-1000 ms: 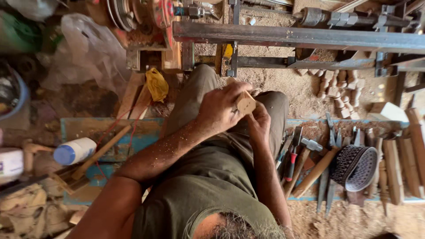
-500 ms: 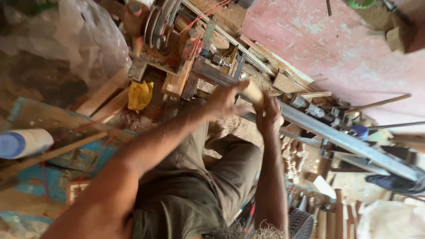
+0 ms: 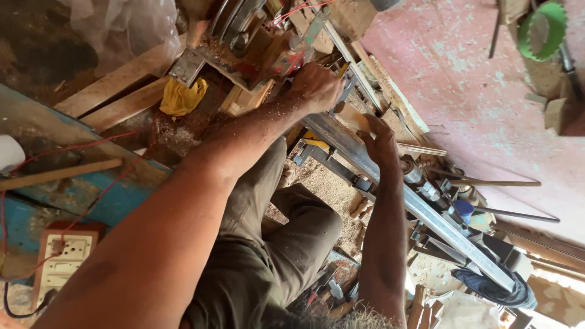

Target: The person operates a wood lathe to shape a cylindrical wooden piece. They use a chisel to carve the spinning wood, then remove the piece to inspect it. The person reattaches the wood to the lathe and continues shaping it with a chisel and a file.

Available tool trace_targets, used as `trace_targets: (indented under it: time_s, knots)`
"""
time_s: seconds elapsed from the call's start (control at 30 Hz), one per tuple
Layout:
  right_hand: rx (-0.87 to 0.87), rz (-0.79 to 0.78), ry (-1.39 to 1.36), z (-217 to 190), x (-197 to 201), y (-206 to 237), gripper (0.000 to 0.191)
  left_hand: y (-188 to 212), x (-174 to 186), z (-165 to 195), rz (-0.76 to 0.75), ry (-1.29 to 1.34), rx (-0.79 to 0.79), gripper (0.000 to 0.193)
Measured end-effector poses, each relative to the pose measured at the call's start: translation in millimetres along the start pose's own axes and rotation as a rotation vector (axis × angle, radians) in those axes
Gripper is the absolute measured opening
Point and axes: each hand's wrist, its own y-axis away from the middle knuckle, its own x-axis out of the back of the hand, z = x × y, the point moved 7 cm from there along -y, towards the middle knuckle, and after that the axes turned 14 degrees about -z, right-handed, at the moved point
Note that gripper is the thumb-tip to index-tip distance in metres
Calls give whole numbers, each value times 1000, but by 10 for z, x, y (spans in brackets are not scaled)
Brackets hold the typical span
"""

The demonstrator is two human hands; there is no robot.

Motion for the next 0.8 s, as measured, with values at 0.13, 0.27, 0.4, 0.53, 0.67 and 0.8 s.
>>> trace_targets:
  time_s: [0.13,0.27,0.4,0.53,0.67,0.8]
  knots:
    - [-25,-3,-86,118,6,-125,51,-153,99,-2,19,-35,-39,54]
    - [-91,1,-72,193,14,-212,53,-244,94,-13,-17,-52,-28,52]
    - [-96,-12,-82,275,48,-235,51,-310,123,11,40,-54,-45,54]
    - [-94,-36,-92,328,37,-253,46,-372,67,13,-3,-63,-45,55]
    - [-142,-63,-88,347,44,-279,45,-402,20,-22,-29,-51,-31,54]
    - [-75,-76,-46,276,209,-287,50,-394,218,67,216,-100,-118,55]
